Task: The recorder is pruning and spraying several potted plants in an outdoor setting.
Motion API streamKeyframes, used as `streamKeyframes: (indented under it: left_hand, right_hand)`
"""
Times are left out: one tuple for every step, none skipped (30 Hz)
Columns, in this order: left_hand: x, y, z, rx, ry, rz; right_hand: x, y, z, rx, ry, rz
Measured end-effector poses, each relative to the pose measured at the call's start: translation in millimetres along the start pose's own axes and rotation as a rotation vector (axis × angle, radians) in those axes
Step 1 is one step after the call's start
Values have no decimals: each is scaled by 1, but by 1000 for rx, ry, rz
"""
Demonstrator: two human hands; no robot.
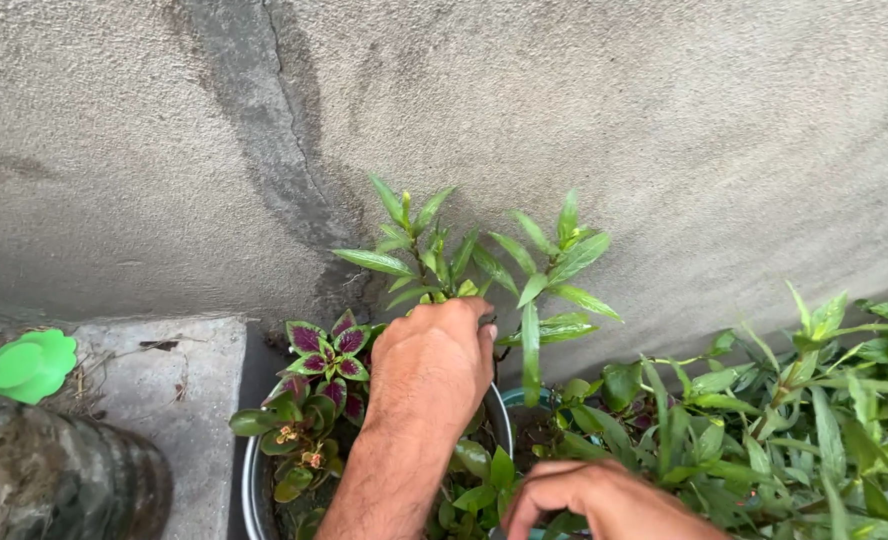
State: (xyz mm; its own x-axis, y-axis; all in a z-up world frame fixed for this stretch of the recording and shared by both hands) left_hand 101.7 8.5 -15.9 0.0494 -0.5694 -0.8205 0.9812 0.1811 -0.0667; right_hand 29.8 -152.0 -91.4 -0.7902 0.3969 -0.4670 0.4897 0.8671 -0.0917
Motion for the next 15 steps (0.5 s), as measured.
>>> streamKeyframes:
  left_hand:
    - [2, 1, 1, 13, -4, -20]
    - [2, 1, 0, 10, -3, -19]
    - [1, 1, 1, 25, 2, -7]
    - [0, 2, 3, 39, 7, 6]
    - [0, 3, 4, 42, 9, 7]
    - [0, 4, 5, 37, 4, 8]
    - [1, 5, 5, 29, -1, 11]
    - [3, 6, 7, 29, 1, 14]
    - [4, 6, 7, 27, 14, 19]
    - [5, 5, 9, 25, 26, 25]
    - [6, 4, 10, 20, 32, 32]
    - [5, 2, 14, 39, 38, 46]
    - [4, 1, 20, 56, 44, 65]
    - [2, 0, 23, 51, 50, 77]
    - [4, -2, 24, 14, 78, 44]
  right_hand:
    - [7, -2, 7, 87, 82, -101]
    - [6, -2, 4, 86, 83, -103]
    - [-8, -2, 3, 110, 22, 32]
    - [-21, -3, 2, 134, -39, 167]
    - [-27, 2, -3, 133, -39, 171]
    - [-45, 0, 0, 274, -102, 329]
    - [-63, -5, 2, 412, -164, 486]
    - [-65, -3, 2, 409, -163, 487]
    - [-67, 0, -1, 359, -163, 499]
    - [-69, 3, -5, 309, -163, 511]
    - [-71, 5, -10, 300, -160, 508]
    - [-74, 5, -13, 371, -249, 486]
    - [-78, 6, -16, 436, -342, 464]
    - [-81, 5, -12, 423, -342, 461]
    - [-77, 7, -8, 376, -308, 392]
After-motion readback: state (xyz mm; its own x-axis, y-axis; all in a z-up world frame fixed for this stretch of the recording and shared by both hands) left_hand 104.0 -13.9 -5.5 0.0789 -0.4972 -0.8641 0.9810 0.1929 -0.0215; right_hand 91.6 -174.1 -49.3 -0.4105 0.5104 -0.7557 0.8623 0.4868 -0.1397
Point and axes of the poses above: each hand's wrist, its own y-axis towards the middle knuckle, its own x-axis out of the palm, z = x × y, the point moved 8 cm from there along y, towards the middle knuckle, and after that the axes turned 6 degrees about -x, right-handed, at the moved point
